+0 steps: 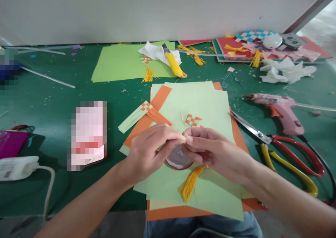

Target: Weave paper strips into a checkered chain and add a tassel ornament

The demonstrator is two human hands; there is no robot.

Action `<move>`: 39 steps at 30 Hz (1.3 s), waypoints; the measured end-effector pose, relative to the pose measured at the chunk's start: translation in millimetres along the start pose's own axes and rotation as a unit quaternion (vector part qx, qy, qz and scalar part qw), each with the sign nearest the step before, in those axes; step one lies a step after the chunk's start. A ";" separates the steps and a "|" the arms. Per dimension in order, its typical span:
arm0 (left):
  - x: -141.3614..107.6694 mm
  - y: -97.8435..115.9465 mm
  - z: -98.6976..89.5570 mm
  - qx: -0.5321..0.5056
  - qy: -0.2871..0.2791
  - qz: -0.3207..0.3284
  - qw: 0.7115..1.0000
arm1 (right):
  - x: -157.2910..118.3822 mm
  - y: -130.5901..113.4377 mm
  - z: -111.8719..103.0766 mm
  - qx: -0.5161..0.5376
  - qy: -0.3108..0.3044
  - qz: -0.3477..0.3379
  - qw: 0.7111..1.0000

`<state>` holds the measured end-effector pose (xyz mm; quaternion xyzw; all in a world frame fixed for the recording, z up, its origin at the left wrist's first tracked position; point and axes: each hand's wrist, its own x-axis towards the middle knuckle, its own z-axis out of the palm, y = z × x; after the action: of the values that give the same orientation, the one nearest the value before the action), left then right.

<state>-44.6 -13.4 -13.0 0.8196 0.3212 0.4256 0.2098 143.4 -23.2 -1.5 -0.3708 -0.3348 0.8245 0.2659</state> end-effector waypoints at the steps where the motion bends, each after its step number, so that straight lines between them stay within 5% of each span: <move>1: 0.0 -0.2 0.3 0.002 -0.001 0.001 1.000 | 0.2 -0.2 0.3 -0.002 0.003 -0.001 1.000; 9: -2.1 -1.1 1.8 0.034 0.001 0.011 0.999 | 0.0 1.0 2.3 -0.005 0.033 -0.005 0.999; 21: -0.7 2.3 -3.1 0.036 0.023 0.014 0.999 | 0.2 -1.4 -4.0 0.048 -0.044 -0.011 0.998; 31: -1.7 2.4 2.0 0.075 0.048 0.057 0.994 | 1.0 3.5 5.4 -0.101 0.093 -0.086 0.987; 39: -3.3 1.0 1.1 0.109 0.034 0.087 0.990 | 1.4 4.8 9.2 -0.186 0.130 -0.122 0.966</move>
<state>-44.8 -16.5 -14.9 0.8474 0.2998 0.4325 0.0703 134.3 -28.6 -1.1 -0.4736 -0.4873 0.6542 0.3321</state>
